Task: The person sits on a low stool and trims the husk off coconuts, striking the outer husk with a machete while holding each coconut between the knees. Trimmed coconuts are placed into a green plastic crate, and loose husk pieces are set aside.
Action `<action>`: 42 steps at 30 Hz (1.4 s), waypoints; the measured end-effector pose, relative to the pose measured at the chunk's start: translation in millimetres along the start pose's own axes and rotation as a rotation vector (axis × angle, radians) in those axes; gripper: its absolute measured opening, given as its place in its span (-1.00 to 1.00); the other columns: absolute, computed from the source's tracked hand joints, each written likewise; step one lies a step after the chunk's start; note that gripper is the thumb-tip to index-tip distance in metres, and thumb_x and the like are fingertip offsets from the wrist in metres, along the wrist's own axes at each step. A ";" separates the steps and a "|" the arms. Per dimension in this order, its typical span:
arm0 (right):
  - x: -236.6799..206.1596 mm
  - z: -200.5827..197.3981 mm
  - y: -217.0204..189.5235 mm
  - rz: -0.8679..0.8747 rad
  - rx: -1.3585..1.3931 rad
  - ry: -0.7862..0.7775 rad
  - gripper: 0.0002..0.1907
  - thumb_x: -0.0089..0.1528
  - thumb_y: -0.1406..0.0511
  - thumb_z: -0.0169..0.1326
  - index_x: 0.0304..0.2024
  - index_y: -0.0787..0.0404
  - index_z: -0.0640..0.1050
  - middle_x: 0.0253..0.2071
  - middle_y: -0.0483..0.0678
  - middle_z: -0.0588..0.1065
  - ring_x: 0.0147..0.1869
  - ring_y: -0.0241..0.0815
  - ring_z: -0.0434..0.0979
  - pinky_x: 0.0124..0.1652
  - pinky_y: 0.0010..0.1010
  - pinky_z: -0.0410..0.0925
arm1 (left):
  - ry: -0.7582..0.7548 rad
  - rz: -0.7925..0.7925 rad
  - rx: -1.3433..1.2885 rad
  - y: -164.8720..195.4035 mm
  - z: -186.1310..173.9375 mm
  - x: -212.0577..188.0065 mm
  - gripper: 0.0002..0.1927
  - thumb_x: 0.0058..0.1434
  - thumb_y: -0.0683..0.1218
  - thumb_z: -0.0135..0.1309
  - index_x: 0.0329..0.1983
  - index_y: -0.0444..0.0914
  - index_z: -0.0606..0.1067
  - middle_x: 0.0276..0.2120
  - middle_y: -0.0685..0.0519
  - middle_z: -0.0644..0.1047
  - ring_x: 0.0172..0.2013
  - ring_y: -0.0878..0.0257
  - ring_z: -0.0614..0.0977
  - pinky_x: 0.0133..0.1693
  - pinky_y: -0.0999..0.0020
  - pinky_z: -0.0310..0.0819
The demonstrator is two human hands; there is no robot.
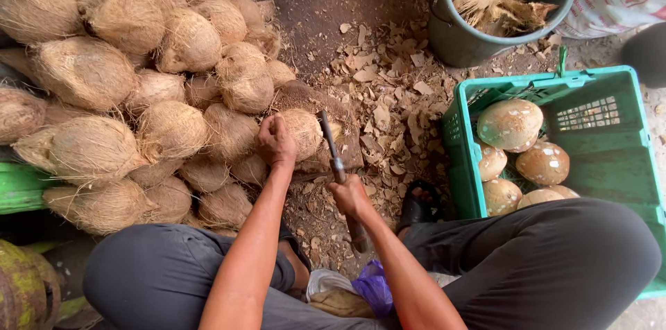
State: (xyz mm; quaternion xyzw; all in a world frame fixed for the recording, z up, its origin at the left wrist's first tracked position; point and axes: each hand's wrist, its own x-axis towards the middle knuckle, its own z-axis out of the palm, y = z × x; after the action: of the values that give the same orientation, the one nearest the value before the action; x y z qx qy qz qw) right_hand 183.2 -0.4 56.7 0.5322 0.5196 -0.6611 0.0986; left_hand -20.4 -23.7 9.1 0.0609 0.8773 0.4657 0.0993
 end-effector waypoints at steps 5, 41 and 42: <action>10.3 -19.6 11.3 -0.336 0.002 0.118 -0.87 0.27 0.20 0.06 -0.32 0.08 0.52 -0.56 -0.17 0.44 -0.63 -0.36 0.27 -0.62 -0.44 0.24 | -0.116 0.047 -0.138 -4.3 -10.8 3.5 -0.55 0.35 0.27 -0.14 -0.41 -0.10 0.52 -0.62 0.18 0.42 -0.60 0.35 0.33 -0.53 0.34 0.15; 44.6 -15.8 -63.6 -0.386 -0.395 0.053 -0.60 0.31 0.12 0.09 0.04 0.28 0.55 -0.36 0.09 0.56 -0.43 -0.12 0.54 -0.44 -0.25 0.50 | -0.319 0.946 0.642 16.2 6.6 13.9 -0.27 0.26 0.46 -0.07 0.31 -0.06 0.39 0.12 -0.14 0.40 0.05 0.00 0.47 -0.14 0.00 0.53; 42.6 -11.0 -59.0 -0.433 -0.366 0.085 -0.60 0.32 0.13 0.07 0.04 0.30 0.56 -0.34 0.09 0.58 -0.42 -0.12 0.59 -0.43 -0.25 0.53 | -0.327 0.900 0.635 18.0 8.0 13.2 -0.28 0.26 0.45 -0.06 0.29 -0.06 0.40 0.10 -0.14 0.40 0.01 0.01 0.47 -0.22 0.06 0.51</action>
State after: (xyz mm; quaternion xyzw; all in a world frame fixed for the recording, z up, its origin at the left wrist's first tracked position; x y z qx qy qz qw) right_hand 131.9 52.3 57.9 0.4093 0.7356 -0.5391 0.0279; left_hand -31.1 -4.6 18.1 0.5266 0.8349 0.1603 0.0026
